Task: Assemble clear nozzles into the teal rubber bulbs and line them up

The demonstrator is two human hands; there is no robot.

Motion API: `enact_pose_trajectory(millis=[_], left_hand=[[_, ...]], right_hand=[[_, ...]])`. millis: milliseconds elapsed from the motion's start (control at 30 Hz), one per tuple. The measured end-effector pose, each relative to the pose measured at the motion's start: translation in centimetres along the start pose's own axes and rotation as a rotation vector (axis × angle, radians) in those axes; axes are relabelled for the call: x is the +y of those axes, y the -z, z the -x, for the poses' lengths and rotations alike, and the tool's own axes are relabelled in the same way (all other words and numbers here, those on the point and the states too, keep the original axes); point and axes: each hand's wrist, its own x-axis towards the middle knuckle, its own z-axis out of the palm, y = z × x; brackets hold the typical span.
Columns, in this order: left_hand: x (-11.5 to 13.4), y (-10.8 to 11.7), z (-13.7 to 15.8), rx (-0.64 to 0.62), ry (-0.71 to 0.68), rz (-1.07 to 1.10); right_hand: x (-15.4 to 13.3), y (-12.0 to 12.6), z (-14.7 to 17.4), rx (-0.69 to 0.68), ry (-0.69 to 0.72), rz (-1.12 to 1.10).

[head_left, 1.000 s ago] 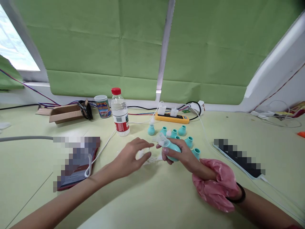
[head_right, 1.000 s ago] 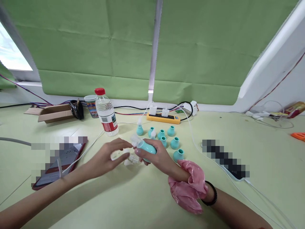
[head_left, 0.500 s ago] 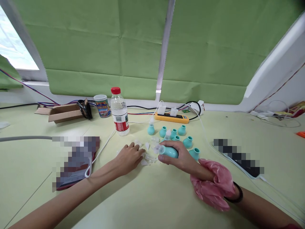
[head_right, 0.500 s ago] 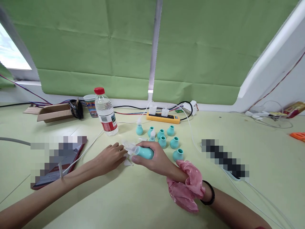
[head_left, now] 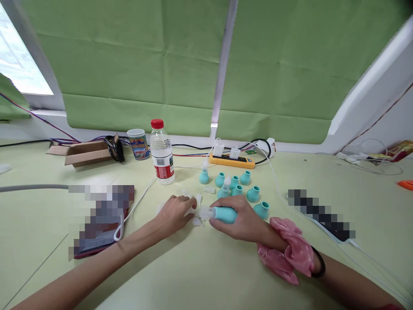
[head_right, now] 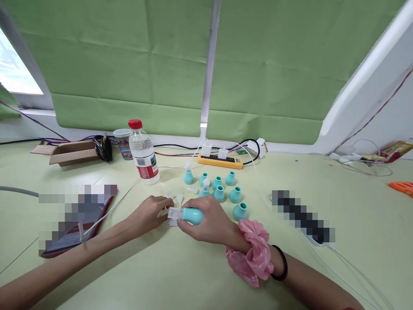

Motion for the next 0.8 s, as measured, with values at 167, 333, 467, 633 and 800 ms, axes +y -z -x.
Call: enact_pose_trajectory(millis=[167,333,467,633,800], left_hand=[[0.9,2.4,0.5,0.209,-0.025,0.379],[2.2,4.8,1.3,0.035,-0.050,0.870],[2.2,5.0,1.3,-0.025,0.033,1.070],[1.9,5.1,1.2,-0.097,0.158,1.049],[2.1,6.1,1.7,-0.269,0.064,0.888]], right_hand=[[0.6,0.1,0.2,0.029,0.066,0.163],[0.3,0.5,0.4,0.026,0.109,0.267],[-0.4,0.8,0.5,0.018,0.122,0.247],[-0.9,1.0,1.0,-0.017,0.160,0.276],[-1.3,1.0,1.4,-0.040,0.248,0.406]])
